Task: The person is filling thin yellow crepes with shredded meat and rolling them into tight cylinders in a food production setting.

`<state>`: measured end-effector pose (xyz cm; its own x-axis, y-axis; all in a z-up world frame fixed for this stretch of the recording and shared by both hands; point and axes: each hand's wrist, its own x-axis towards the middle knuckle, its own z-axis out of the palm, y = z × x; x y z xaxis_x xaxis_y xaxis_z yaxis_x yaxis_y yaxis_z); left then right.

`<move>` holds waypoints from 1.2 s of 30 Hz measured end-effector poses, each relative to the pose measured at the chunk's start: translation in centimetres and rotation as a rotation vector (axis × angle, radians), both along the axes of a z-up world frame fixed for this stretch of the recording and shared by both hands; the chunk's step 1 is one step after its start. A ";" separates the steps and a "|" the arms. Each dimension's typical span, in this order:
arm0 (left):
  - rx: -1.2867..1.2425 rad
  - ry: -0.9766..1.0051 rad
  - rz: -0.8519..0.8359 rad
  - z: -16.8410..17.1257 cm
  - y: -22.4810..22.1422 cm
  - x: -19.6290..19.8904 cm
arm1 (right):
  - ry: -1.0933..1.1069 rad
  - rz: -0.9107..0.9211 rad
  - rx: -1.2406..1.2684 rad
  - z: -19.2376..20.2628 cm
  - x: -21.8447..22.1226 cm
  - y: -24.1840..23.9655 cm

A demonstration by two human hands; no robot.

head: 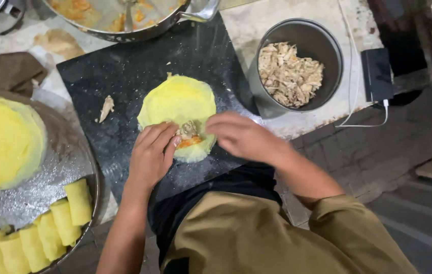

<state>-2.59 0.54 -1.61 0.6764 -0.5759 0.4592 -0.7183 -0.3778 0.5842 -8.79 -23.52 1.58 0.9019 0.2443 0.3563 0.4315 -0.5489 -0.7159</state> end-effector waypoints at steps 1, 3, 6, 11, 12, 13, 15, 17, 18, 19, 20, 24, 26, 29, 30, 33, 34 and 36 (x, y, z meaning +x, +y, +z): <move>-0.002 -0.001 -0.007 -0.2 -0.1 0.0 | -0.001 -0.007 -0.002 1.2 0.4 -2.3; 0.035 0.009 -0.004 -0.4 -0.1 -0.1 | -0.050 -0.168 -0.126 3.7 1.2 -6.9; 0.060 0.007 -0.082 -0.1 0.2 0.2 | 0.405 -0.322 -0.481 9.6 4.1 -10.6; 0.068 -0.014 -0.062 0.2 -0.2 -0.1 | 0.963 -0.329 -0.626 8.6 8.2 -11.5; 0.083 0.001 -0.036 0.4 0.0 -0.5 | 0.995 -0.281 -0.673 7.5 8.7 -11.7; 0.085 0.000 -0.032 0.1 0.1 -0.4 | 0.993 -0.277 -0.673 7.3 8.7 -11.7; 0.139 -0.008 0.032 -0.5 0.6 -0.9 | 0.925 -0.303 -0.768 6.7 8.7 -11.1; 0.152 -0.018 0.045 0.3 0.5 -0.9 | 0.910 -0.272 -0.807 5.6 8.9 -11.8; 0.153 -0.048 0.045 0.8 0.3 -0.6 | 0.881 -0.265 -0.847 5.3 9.0 -12.3; 0.158 -0.047 0.047 1.0 0.2 -0.6 | 0.881 -0.261 -0.844 5.1 9.0 -12.4; 0.145 -0.062 0.054 1.2 0.0 -0.4 | 0.879 -0.247 -0.856 5.0 9.0 -12.6; 0.041 -0.120 -0.012 2.7 -3.2 0.5 | 0.873 -0.226 -0.869 5.3 9.3 -12.3; 0.077 -0.077 -0.035 2.9 -6.8 0.3 | 0.933 -0.256 -0.827 5.4 9.4 -12.3; 0.213 0.032 -0.068 2.0 -12.6 1.5 | 0.935 -0.289 -0.704 5.1 9.2 -13.3; 0.309 0.101 -0.074 1.5 -14.7 2.1 | 0.879 -0.288 -0.631 4.9 9.1 -13.9; 0.430 0.116 -0.004 0.4 -18.6 2.7 | 1.022 -0.392 -0.634 8.6 8.7 -11.1; 0.433 0.116 -0.004 -0.2 -19.0 2.7 | 1.023 -0.390 -0.631 7.2 8.5 -12.2; 0.392 0.088 0.058 -1.4 -19.9 2.8 | 0.846 -0.279 -0.663 4.3 8.3 -14.4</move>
